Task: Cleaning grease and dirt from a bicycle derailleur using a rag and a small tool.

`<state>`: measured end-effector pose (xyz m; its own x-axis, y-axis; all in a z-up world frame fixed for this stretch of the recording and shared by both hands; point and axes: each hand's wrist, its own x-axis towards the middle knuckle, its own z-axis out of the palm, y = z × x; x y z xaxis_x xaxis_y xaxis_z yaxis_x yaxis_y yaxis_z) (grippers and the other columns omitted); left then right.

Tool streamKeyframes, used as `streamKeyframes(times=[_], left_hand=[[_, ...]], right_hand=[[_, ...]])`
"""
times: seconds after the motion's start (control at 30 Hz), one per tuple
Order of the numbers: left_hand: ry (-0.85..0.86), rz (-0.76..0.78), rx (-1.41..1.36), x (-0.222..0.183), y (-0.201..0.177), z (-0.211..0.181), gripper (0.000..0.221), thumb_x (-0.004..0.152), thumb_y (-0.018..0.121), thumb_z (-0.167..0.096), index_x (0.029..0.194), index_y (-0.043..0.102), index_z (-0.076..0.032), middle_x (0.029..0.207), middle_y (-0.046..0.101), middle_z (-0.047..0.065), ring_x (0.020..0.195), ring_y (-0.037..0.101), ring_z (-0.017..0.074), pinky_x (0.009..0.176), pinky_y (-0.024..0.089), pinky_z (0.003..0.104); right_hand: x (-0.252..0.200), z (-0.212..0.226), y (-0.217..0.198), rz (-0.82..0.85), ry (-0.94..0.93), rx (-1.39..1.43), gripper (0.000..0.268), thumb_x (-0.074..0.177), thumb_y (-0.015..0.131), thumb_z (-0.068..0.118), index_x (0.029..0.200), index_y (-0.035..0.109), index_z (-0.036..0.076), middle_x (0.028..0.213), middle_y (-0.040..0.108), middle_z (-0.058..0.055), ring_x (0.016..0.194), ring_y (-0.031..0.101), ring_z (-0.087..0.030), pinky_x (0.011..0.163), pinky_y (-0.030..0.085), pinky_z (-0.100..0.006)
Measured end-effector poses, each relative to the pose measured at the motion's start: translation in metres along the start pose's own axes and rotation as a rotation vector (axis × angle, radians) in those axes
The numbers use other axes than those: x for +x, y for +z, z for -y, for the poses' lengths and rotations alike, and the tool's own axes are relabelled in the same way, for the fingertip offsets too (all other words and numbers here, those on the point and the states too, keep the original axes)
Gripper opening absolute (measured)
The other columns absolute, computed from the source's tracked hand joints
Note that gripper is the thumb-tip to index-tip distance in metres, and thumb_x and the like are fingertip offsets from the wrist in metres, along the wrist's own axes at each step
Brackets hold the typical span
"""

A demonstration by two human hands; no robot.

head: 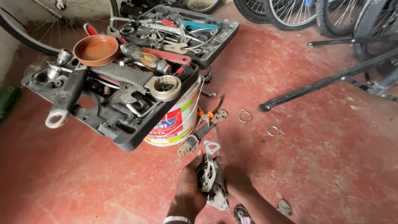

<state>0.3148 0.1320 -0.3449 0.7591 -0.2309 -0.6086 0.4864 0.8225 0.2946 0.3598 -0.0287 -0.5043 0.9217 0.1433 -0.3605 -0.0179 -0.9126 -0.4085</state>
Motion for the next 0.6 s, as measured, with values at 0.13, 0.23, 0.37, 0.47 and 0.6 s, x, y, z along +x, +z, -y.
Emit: streamKeyframes(times=[0.13, 0.23, 0.37, 0.47, 0.6], left_hand=[[-0.019, 0.122, 0.05, -0.034, 0.035, 0.015, 0.026, 0.089, 0.057, -0.023, 0.1, 0.059, 0.0, 0.087, 0.067, 0.014, 0.061, 0.059, 0.0183, 0.057, 0.049, 0.029], [-0.044, 0.209, 0.13, -0.071, 0.063, 0.038, 0.028, 0.088, 0.057, -0.023, 0.102, 0.058, 0.002, 0.09, 0.065, 0.017, 0.062, 0.057, 0.0216, 0.061, 0.049, 0.034], [0.038, 0.344, 0.253, -0.143, 0.104, 0.065, 0.03, 0.09, 0.057, -0.022, 0.096, 0.064, 0.006, 0.079, 0.063, 0.01, 0.06, 0.053, 0.0138, 0.057, 0.042, 0.024], [0.025, 0.365, 0.271, -0.218, 0.144, 0.083, 0.028, 0.089, 0.056, -0.022, 0.1, 0.063, 0.003, 0.085, 0.064, 0.011, 0.062, 0.053, 0.0139, 0.058, 0.043, 0.025], [-0.039, 0.398, 0.228, -0.315, 0.183, 0.105, 0.026, 0.089, 0.056, -0.021, 0.098, 0.061, 0.002, 0.093, 0.067, 0.015, 0.068, 0.059, 0.0183, 0.065, 0.049, 0.029]], right_hand=[[-0.078, -0.006, -0.035, -0.083, -0.01, 0.072, 0.022, 0.071, 0.053, 0.022, 0.078, 0.069, 0.007, 0.082, 0.068, -0.013, 0.075, 0.063, -0.033, 0.066, 0.047, -0.041], [-0.165, 0.007, -0.089, -0.22, -0.038, 0.192, 0.021, 0.063, 0.061, 0.018, 0.081, 0.069, 0.011, 0.078, 0.072, -0.008, 0.071, 0.065, -0.032, 0.063, 0.047, -0.039], [-0.261, 0.037, -0.183, -0.277, -0.08, 0.237, 0.015, 0.063, 0.061, 0.012, 0.075, 0.067, 0.008, 0.067, 0.067, -0.006, 0.06, 0.057, -0.024, 0.056, 0.044, -0.035], [-0.347, 0.071, -0.257, -0.348, -0.117, 0.273, 0.009, 0.062, 0.061, 0.006, 0.071, 0.066, 0.005, 0.057, 0.063, -0.004, 0.05, 0.05, -0.017, 0.049, 0.041, -0.031], [-0.466, 0.095, -0.317, -0.506, -0.212, 0.295, 0.006, 0.066, 0.065, 0.008, 0.068, 0.062, 0.003, 0.064, 0.065, -0.003, 0.048, 0.051, -0.014, 0.048, 0.043, -0.029]])
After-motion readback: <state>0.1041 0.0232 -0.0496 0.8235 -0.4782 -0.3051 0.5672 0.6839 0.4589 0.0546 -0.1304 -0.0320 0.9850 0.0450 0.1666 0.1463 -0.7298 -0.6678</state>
